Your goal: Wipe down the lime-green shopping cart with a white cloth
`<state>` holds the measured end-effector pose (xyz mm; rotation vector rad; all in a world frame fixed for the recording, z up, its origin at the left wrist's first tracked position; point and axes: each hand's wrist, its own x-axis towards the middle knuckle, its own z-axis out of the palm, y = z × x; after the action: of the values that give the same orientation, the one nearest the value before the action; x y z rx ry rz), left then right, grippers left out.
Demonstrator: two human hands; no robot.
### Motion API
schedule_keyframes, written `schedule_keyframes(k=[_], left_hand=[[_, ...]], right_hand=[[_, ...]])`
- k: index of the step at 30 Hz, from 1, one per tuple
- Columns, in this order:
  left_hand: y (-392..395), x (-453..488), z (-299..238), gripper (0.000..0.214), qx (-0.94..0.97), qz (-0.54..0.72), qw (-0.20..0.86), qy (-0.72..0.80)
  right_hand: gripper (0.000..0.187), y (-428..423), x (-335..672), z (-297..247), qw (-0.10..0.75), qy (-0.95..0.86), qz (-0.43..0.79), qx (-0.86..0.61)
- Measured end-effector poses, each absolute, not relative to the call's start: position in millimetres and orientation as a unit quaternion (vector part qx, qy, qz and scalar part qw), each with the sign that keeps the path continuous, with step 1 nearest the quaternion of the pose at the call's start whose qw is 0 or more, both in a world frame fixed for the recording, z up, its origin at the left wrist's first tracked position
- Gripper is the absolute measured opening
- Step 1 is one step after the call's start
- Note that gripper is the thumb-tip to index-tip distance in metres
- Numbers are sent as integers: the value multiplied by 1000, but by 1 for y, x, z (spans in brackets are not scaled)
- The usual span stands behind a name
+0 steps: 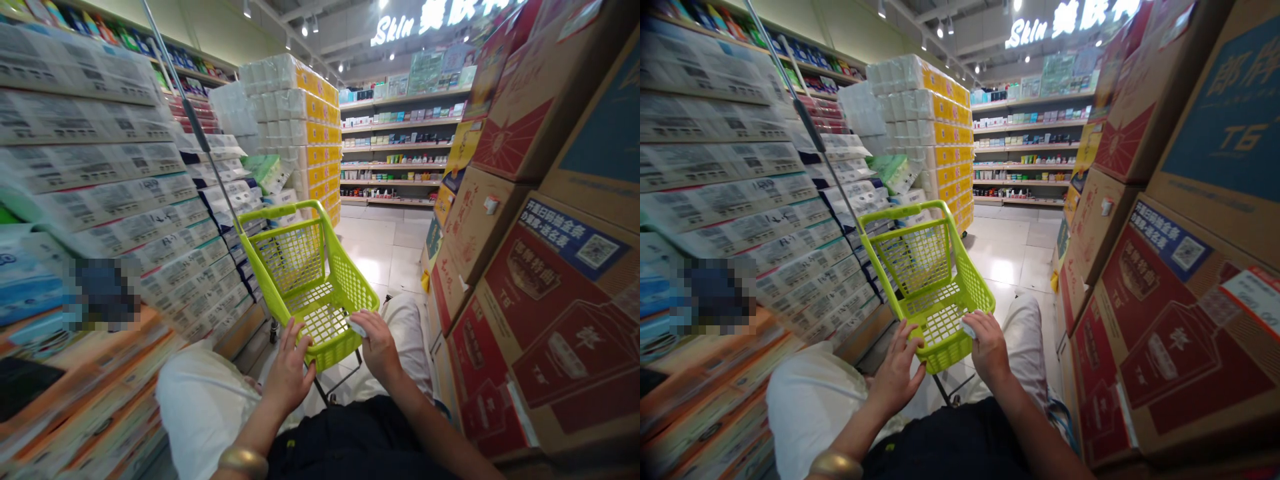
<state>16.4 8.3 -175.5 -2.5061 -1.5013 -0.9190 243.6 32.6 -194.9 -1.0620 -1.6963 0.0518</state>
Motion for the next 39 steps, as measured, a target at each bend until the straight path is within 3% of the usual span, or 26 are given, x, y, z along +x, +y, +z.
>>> schedule_keyframes(k=[8,16,20,23,28,32,39], left_hand=[[8,17,-177,31,-818,-298,47,-490],[8,17,-180,31,-814,-300,41,-496],[9,18,-181,33,-814,-304,43,-493],[8,18,-181,33,-818,-301,43,-488],[7,19,-179,31,-813,-305,41,-494],[7,20,-178,28,-816,-304,39,-491],[7,20,-178,29,-817,-300,39,-491]], right_hand=[[55,15,211,-191,485,-796,38,-360],[55,24,230,-192,520,-737,2,-431],[57,15,213,-190,485,-802,23,-348],[55,12,213,-186,469,-802,-3,-370],[44,25,247,-179,516,-715,-43,-471],[48,36,264,-178,573,-669,-91,-465],[32,33,253,-195,553,-684,-57,-472]])
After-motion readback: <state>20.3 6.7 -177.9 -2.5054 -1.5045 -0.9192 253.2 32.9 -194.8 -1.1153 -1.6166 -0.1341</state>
